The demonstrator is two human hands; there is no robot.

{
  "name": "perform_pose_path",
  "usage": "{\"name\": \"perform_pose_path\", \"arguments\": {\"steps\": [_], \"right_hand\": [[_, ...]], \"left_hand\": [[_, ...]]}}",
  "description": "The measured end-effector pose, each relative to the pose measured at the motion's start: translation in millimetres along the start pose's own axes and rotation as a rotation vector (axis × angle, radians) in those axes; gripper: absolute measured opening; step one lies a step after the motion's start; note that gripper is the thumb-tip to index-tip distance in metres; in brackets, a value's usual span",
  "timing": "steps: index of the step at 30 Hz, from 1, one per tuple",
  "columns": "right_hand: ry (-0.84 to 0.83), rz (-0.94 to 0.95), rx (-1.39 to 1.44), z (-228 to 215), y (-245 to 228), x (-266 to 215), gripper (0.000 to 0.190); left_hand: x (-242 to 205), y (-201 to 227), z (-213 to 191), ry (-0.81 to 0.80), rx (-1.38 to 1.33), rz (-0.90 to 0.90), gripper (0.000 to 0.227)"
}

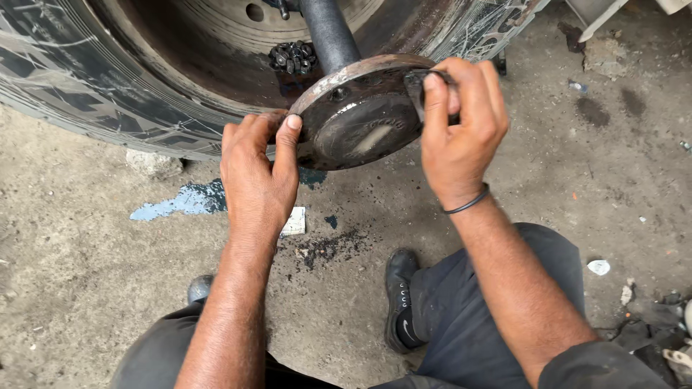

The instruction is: The person cleans a circular metal flange on a vehicle axle using a cloth and then applies a dark substance to the edge of the flange.

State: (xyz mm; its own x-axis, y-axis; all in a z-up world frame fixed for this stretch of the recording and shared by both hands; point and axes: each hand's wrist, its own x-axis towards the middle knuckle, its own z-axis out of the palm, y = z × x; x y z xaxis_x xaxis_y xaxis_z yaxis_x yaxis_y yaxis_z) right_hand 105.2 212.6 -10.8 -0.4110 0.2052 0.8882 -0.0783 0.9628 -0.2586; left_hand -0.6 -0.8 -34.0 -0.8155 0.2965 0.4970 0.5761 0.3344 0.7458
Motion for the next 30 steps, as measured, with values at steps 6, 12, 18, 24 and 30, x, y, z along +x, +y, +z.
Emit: {"name": "perform_pose_path", "arguments": {"steps": [6,12,18,24,30], "right_hand": [[0.025,0.065,0.091,4,1,3,0.005],[-0.046,0.065,0.158,17,-13,-10,0.004],[-0.012,0.294,0.285,12,-20,2,0.007],[-0.016,0.351,0.266,10,-19,-8,0.008],[0.083,0.256,0.291,12,-21,15,0.008]], "left_hand": [[2,5,-7,-0.033,0.018,-0.010,0.036],[2,4,-5,-0.053,0.018,-0.030,0.036],[3,7,-5,-0.039,0.028,-0.015,0.036],[1,6,-5,-0.020,0.013,0.021,0.035],[2,5,-5,-0.028,0.025,-0.028,0.035]]}}
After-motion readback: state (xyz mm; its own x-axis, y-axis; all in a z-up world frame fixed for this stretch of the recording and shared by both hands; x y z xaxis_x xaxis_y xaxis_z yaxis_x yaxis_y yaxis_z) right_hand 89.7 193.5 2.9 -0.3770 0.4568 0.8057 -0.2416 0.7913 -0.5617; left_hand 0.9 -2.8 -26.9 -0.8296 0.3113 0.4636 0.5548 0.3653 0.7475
